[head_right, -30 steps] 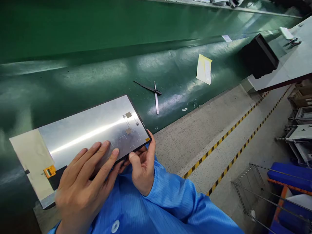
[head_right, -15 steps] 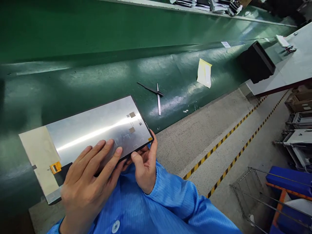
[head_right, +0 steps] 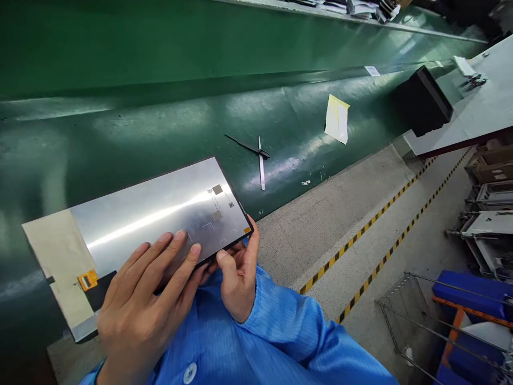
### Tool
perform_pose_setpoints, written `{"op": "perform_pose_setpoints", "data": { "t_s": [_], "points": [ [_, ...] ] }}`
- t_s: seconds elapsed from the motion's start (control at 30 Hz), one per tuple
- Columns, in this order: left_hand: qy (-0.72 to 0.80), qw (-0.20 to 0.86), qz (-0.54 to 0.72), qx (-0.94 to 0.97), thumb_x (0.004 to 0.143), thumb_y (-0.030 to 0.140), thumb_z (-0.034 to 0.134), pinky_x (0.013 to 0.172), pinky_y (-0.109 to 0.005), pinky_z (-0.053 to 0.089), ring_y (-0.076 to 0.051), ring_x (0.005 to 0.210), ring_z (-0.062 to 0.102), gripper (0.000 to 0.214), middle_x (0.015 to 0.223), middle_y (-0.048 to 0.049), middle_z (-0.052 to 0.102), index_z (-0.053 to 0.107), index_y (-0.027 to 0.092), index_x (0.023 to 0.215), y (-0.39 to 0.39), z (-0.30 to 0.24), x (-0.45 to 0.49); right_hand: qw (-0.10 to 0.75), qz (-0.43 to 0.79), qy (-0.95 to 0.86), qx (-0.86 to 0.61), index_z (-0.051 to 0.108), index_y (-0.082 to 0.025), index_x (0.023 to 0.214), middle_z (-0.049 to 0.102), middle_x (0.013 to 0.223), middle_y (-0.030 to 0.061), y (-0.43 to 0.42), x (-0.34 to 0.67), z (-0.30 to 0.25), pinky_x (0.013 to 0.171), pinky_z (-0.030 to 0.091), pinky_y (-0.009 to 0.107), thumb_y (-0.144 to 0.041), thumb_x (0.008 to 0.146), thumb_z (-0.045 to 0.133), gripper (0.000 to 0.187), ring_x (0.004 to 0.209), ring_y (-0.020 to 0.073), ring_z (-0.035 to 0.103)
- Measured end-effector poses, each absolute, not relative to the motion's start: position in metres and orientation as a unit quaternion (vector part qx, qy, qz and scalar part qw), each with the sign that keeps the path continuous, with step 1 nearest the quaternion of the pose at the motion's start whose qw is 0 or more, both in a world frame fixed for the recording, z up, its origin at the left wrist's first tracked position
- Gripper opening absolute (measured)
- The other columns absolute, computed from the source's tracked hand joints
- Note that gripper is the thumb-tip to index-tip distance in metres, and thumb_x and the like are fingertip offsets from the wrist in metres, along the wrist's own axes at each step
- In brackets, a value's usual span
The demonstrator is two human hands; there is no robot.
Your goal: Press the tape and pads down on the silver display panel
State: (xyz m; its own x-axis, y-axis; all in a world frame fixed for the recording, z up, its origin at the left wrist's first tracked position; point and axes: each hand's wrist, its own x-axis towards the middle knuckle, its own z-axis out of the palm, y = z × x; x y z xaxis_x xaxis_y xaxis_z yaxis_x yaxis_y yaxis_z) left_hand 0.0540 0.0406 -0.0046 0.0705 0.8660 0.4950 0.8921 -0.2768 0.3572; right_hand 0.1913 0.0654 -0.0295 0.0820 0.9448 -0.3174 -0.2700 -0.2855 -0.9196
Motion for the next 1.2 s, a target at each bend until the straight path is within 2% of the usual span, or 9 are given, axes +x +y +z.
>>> {"op": "perform_pose_setpoints", "data": {
  "t_s": [0.33, 0.77, 0.97, 1.07, 1.2],
  "points": [
    [-0.600, 0.016, -0.318, -0.734, 0.081, 0.013, 0.085, 0.114, -0.055, 0.051, -0.034, 0.132, 0.063, 0.053, 0.140, -0.0169, 0.068, 0.071, 0.016, 0.131, 0.0403, -0.0039, 0.0529, 0.524, 0.619, -0.319, -0.491, 0.025, -0.034, 0.157, 0.067, 0.111, 0.0035, 0.0655, 0.1929, -0.0300, 0.061, 0.059, 0.027, -0.023, 0.093, 0.062, 0.075, 0.077, 0.0130, 0.065],
    [-0.602, 0.016, -0.317, -0.733, 0.080, 0.013, 0.086, 0.115, -0.054, 0.051, -0.034, 0.132, 0.063, 0.054, 0.140, -0.0162, 0.068, 0.071, 0.017, 0.131, 0.0386, -0.0040, 0.0525, 0.518, 0.608, -0.311, -0.515, 0.023, -0.036, 0.159, 0.066, 0.094, -0.0009, 0.0639, 0.1917, -0.0322, 0.059, 0.058, 0.026, -0.024, 0.095, 0.060, 0.074, 0.064, 0.0107, 0.061],
    [-0.597, 0.028, -0.314, -0.738, 0.079, 0.013, 0.087, 0.113, -0.055, 0.052, -0.034, 0.132, 0.063, 0.054, 0.139, -0.0167, 0.068, 0.071, 0.016, 0.131, 0.0396, -0.0053, 0.0530, 0.529, 0.617, -0.315, -0.490, 0.029, -0.035, 0.156, 0.067, 0.103, 0.0002, 0.0658, 0.1928, -0.0322, 0.074, 0.061, 0.029, -0.021, 0.095, 0.060, 0.070, 0.070, 0.0087, 0.058],
    [-0.598, 0.030, -0.315, -0.736, 0.079, 0.013, 0.087, 0.114, -0.055, 0.052, -0.034, 0.132, 0.063, 0.054, 0.139, -0.0168, 0.069, 0.071, 0.016, 0.130, 0.0395, -0.0061, 0.0533, 0.528, 0.626, -0.311, -0.482, 0.027, -0.036, 0.156, 0.067, 0.102, -0.0006, 0.0675, 0.1934, -0.0335, 0.071, 0.061, 0.028, -0.020, 0.094, 0.061, 0.073, 0.066, 0.0076, 0.055],
    [-0.597, 0.030, -0.313, -0.738, 0.078, 0.013, 0.088, 0.114, -0.055, 0.052, -0.034, 0.132, 0.064, 0.055, 0.139, -0.0165, 0.068, 0.071, 0.017, 0.131, 0.0396, -0.0059, 0.0530, 0.531, 0.623, -0.311, -0.483, 0.025, -0.036, 0.157, 0.068, 0.104, 0.0004, 0.0670, 0.1932, -0.0349, 0.068, 0.060, 0.027, -0.020, 0.094, 0.060, 0.074, 0.072, 0.0101, 0.061]
  ]
}}
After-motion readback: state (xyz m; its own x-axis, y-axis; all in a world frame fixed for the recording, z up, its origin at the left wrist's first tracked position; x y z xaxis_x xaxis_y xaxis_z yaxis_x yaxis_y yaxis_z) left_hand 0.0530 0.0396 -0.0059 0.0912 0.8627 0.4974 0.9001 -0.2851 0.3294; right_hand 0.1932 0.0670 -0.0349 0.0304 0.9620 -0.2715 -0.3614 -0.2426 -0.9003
